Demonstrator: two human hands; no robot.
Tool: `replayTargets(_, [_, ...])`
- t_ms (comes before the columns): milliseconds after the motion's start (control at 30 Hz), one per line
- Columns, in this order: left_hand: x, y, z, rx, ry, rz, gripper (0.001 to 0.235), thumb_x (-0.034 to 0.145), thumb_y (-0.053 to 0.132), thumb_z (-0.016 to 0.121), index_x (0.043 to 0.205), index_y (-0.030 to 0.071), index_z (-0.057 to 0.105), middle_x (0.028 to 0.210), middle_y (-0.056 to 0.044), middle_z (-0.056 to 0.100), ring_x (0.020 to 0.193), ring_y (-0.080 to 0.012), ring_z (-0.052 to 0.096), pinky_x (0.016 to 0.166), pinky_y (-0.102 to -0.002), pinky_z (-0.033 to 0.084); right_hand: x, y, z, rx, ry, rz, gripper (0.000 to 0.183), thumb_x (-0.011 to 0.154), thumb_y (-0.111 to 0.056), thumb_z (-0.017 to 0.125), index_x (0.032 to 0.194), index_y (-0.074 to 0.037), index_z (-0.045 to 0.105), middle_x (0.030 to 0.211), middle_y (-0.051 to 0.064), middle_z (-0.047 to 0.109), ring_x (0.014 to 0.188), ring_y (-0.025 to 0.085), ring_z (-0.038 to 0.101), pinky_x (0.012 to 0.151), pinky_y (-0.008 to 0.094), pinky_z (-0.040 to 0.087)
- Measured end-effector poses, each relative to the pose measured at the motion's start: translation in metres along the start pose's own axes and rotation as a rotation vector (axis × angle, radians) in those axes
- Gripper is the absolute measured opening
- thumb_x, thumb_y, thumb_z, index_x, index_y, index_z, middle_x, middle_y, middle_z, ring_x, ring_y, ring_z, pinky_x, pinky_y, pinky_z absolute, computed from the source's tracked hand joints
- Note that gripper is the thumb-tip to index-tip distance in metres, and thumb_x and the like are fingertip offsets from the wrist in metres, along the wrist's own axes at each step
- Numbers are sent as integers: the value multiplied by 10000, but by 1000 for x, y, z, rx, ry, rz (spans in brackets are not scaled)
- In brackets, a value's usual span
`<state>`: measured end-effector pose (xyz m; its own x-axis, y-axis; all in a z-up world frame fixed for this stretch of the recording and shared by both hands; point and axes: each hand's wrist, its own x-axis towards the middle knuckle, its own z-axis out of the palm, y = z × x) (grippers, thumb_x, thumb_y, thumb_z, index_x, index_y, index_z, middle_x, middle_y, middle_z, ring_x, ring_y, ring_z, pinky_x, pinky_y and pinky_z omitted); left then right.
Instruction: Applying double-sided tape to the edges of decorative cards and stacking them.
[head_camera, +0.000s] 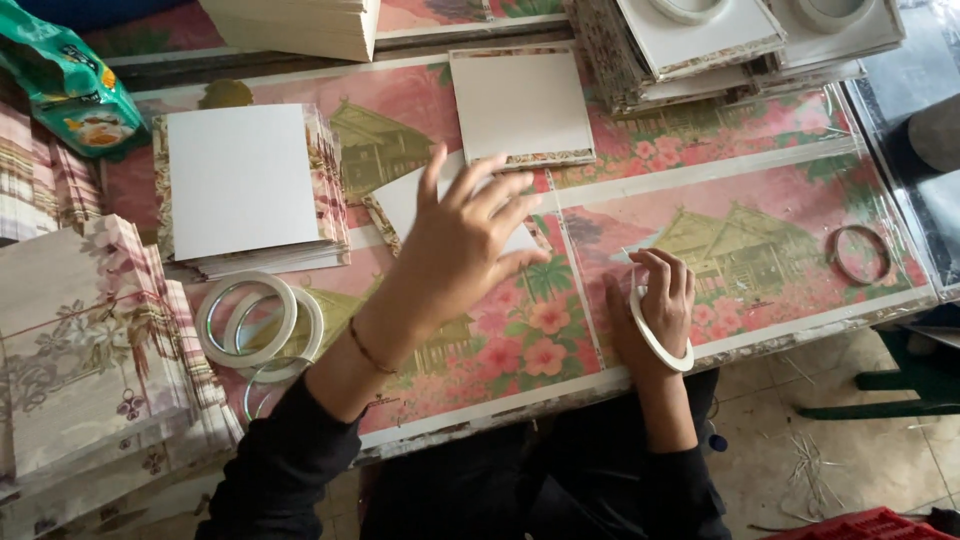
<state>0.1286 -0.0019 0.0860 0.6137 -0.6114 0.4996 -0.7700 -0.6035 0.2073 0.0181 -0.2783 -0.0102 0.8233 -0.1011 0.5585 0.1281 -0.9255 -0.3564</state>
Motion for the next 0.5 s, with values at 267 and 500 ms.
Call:
replayTargets(267, [-39,42,-150,-860,462,-15,249,1109,249,523,1114,59,684,1073,-84,780,1034,-248,782,1010,-431,639,-2,-1,0,34,35,6,318,1067,-232,740,1290,-39,622,1314,191,647,1175,420,605,1033,591,458])
replayTargets(500, [-104,45,-100,-59,285,-254,67,1053,97,723,1068,65,780,976,-37,785,894,-230,714,882,-393,472,-4,-1,0,29,51,-46,274,1061,-212,754,1246,-38,651,1287,203,659,1147,418,638,1040,576,463])
